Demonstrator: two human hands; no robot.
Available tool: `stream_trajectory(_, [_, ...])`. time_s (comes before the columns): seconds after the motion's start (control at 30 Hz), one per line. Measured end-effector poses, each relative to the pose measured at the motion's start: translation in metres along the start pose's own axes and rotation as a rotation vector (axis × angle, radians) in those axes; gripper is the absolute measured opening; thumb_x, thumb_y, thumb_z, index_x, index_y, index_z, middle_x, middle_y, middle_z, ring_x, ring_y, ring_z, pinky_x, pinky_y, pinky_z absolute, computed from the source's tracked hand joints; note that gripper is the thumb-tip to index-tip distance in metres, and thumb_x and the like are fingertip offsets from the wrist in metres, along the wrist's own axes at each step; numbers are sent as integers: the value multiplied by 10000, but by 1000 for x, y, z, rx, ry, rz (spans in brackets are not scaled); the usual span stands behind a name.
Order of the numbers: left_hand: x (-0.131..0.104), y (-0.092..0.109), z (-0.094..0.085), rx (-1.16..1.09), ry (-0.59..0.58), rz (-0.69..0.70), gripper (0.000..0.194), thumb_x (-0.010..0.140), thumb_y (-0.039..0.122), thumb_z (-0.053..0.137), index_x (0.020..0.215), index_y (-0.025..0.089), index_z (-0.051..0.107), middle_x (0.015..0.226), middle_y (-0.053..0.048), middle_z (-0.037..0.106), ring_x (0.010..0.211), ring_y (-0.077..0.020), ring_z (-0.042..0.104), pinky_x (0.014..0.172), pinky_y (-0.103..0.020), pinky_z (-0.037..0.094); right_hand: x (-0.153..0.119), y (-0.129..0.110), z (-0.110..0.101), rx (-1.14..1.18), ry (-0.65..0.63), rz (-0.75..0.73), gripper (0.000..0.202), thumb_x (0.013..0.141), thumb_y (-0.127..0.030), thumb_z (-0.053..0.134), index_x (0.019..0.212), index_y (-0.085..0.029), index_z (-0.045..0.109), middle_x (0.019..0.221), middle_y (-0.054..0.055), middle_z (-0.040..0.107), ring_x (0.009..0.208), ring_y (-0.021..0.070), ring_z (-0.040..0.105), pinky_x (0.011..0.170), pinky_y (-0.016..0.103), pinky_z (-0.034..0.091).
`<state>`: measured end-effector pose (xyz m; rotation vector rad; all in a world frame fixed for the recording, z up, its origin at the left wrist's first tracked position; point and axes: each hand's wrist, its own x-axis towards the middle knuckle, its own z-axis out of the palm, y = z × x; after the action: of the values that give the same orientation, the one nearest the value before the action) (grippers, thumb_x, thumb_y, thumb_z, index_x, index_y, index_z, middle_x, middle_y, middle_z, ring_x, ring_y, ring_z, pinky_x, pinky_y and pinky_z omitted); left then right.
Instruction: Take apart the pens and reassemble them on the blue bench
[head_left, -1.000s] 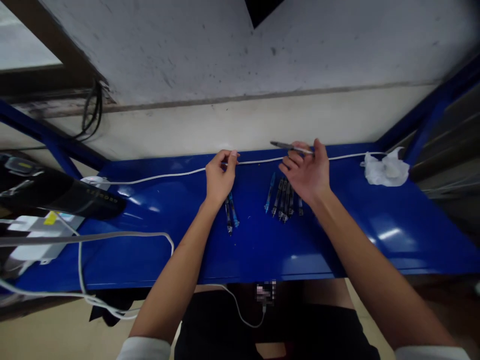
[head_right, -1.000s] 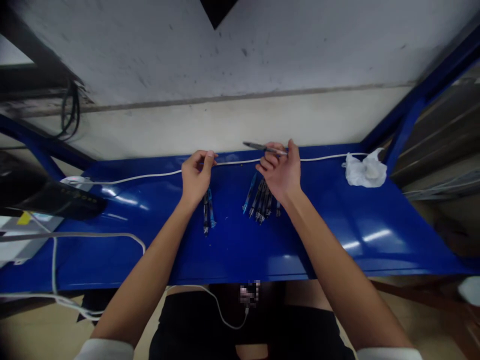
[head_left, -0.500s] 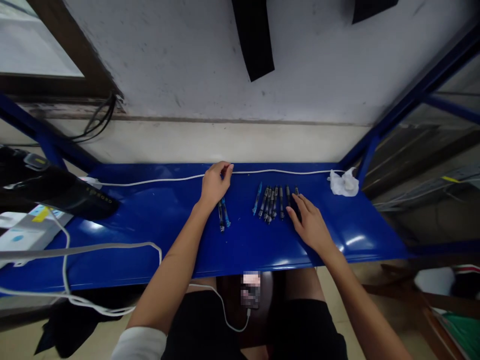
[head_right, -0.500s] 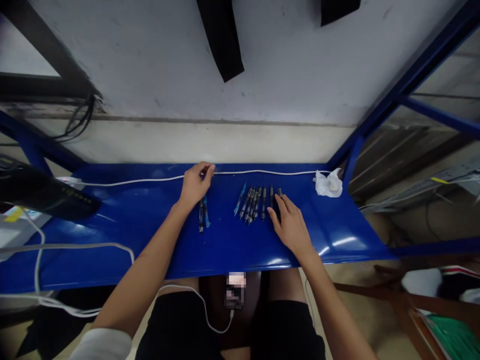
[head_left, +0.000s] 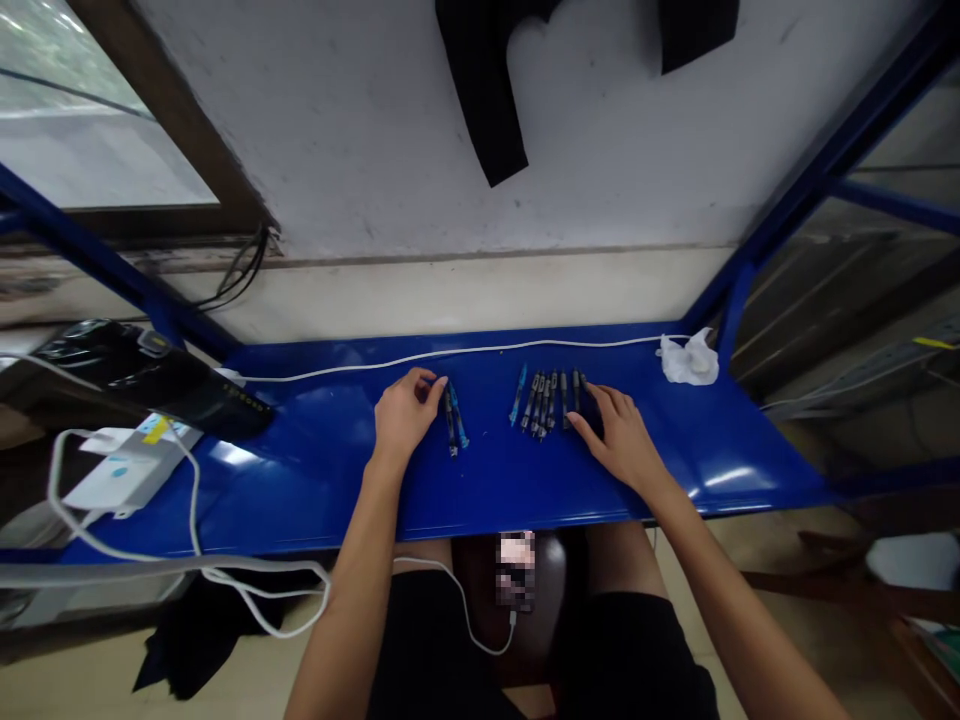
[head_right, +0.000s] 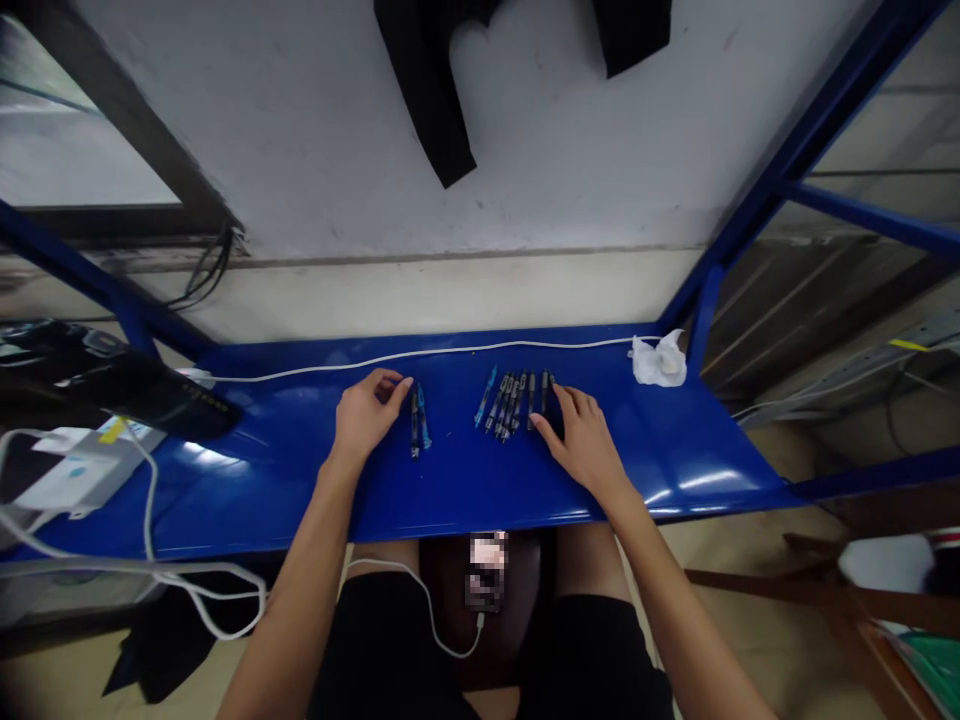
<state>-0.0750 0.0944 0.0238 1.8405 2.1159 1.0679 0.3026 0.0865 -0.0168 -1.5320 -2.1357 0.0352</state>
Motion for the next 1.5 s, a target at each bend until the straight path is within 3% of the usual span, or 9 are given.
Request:
stream_trajectory(0.13, [-12, 0, 0, 114, -67, -12, 337, 982, 565, 680, 808, 277, 695, 758, -16, 754, 763, -240, 700, 643, -320, 375, -1, 0, -1, 18, 67, 8, 593, 1078, -646, 512, 1438, -192, 643, 1370, 200, 699, 1231, 410, 641, 1044, 599, 528])
stream_trajectory(0.33, [-12, 2, 4, 161, -124, 8, 245, 966, 468, 674, 801, 288, 691, 779, -21, 761, 835, -262, 715, 674, -331, 419, -3, -6, -7, 63, -26, -99, 625, 1085, -639, 522, 1571, -251, 577, 1532, 146, 658, 1421, 386, 572, 1124, 590, 496])
stream_trajectory(0.67, [-11, 2, 3, 142, -177, -58, 172, 819, 458, 772, 837, 291, 734, 815, 5, 788, 826, -256, 748, 730, -342, 478, -2, -9, -11, 55, -64, -104, 612, 1106, -617, 498, 1600, -264, 572, 1576, 115, 648, 1445, 378, 565, 1129, 609, 513])
stream_trajectory(0.87, [-13, 6, 0, 64, -141, -85, 131, 795, 405, 784, 834, 284, 753, 803, 5, 788, 789, -240, 748, 690, -328, 470, -2, -9, -11, 74, -68, -115, 604, 1105, -604, 508, 1608, -277, 569, 1579, 102, 650, 1459, 378, 558, 1144, 618, 508])
stream_trajectory(1.0, [-13, 5, 2, -110, -16, -42, 118, 812, 352, 781, 884, 261, 761, 823, 1, 778, 790, -213, 743, 741, -316, 513, -2, -9, -9, 96, -43, -98, 584, 1105, -608, 515, 1557, -253, 614, 1542, 112, 675, 1444, 359, 578, 1156, 594, 510])
stream_trajectory(1.1, [-12, 7, 5, -422, 76, 23, 211, 872, 362, 766, 1029, 221, 767, 852, -14, 765, 798, -194, 750, 803, -314, 566, -2, -9, -9, 113, -28, -93, 568, 1107, -607, 512, 1530, -248, 635, 1517, 124, 688, 1435, 357, 590, 1153, 598, 511])
stream_trajectory(1.27, [-13, 18, 5, -933, 22, 6, 401, 911, 468, 813, 1183, 174, 785, 899, -57, 793, 778, -208, 792, 781, -326, 614, -1, -8, -9, 136, -22, -94, 551, 1104, -603, 513, 1494, -241, 658, 1495, 141, 698, 1421, 363, 605, 1145, 618, 515])
stream_trajectory(1.4, [-16, 24, 5, -982, 17, 16, 322, 872, 468, 864, 1031, 192, 818, 1055, -96, 826, 838, -205, 777, 832, -334, 613, -1, -8, -9, 154, -16, -91, 536, 1103, -603, 507, 1463, -243, 676, 1478, 150, 705, 1407, 375, 615, 1138, 636, 515])
stream_trajectory(1.5, [-18, 23, 8, -980, 34, 29, 240, 880, 422, 855, 966, 209, 787, 1021, -70, 807, 832, -177, 731, 826, -309, 591, -1, -9, -9, 156, -12, -87, 526, 1107, -596, 507, 1449, -235, 680, 1473, 151, 706, 1408, 373, 615, 1144, 626, 512])
